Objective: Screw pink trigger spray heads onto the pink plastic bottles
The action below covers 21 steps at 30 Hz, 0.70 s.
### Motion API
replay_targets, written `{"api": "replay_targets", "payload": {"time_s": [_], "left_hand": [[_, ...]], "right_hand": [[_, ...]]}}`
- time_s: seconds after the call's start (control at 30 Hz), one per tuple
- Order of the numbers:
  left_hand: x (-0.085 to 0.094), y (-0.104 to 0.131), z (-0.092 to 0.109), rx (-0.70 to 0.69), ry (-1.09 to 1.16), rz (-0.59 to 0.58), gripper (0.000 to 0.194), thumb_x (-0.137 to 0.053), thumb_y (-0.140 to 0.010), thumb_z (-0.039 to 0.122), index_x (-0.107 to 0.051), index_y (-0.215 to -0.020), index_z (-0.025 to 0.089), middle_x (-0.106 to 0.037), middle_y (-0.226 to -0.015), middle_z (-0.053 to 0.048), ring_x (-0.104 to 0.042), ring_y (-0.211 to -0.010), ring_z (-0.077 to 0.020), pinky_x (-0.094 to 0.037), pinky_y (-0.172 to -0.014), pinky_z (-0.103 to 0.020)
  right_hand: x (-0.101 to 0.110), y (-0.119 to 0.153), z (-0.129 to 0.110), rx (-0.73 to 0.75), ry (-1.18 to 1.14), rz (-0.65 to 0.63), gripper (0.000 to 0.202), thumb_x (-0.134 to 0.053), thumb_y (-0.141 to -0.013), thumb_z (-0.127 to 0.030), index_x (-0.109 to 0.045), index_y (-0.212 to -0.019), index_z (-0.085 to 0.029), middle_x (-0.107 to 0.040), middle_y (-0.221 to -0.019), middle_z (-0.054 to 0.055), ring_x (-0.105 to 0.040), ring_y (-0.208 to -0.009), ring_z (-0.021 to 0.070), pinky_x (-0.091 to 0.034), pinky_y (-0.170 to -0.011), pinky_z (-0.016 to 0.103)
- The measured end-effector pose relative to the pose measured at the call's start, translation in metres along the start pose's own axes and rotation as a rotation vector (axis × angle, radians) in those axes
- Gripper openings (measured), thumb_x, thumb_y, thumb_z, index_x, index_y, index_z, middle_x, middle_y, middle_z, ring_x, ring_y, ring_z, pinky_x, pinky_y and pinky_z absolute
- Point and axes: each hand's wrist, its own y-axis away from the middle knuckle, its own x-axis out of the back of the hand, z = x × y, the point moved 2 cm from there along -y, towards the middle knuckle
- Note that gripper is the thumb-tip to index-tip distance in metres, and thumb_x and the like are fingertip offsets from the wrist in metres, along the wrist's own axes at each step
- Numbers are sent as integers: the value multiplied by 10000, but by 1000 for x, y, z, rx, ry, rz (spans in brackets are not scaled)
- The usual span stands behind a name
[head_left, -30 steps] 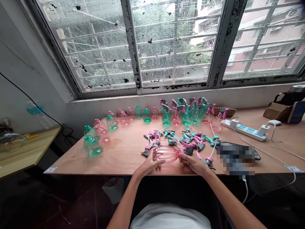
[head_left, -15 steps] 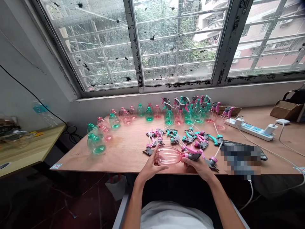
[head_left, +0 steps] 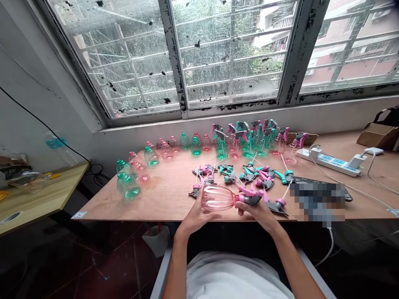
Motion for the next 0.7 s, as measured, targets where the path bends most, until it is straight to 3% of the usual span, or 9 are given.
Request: {"api": "replay_targets", "payload": {"time_s": [0.2, 0.43, 0.57, 0.7], "left_hand": [[-4, 0, 18, -109, -1, 72, 939, -771, -858, 388, -201, -1601, 316, -498, -1507, -113, -405, -1440, -336, -332, -1205, -465], [-1, 0, 16, -143, -18, 69, 1067, -866, -757, 298, -203, -1587, 393, -388, -1604, -89, -468, -1394, -342, -350, -1183, -507], [-2, -1, 10, -153, 2, 74, 1095, -859, -769, 305, -149, -1600, 372, -438, -1574, -105, -428, -1441, -349, -304, -1214, -510], [-10, -6, 3, -158, 40, 83, 1096, -839, -785, 374, -120, -1609, 322, -515, -1509, -133, -456, -1424, -355, -388, -1170, -501]], "right_hand": [[-7, -3, 5, 46, -79, 12, 271, -853, -771, -432, -749, -874, -205, -688, -552, -7, -588, -516, 183, -490, -552, 343], [-11, -3, 5, 101, -136, 46, 247, -808, -821, -458, -742, -789, -222, -688, -570, -5, -600, -527, 187, -493, -555, 351], [-7, -5, 6, 114, -118, 62, 269, -793, -841, -451, -761, -732, -207, -691, -575, 8, -606, -547, 188, -489, -585, 354], [0, -12, 13, 125, -102, 79, 286, -793, -837, -466, -751, -732, -203, -693, -579, 5, -604, -544, 177, -498, -578, 347]]}}
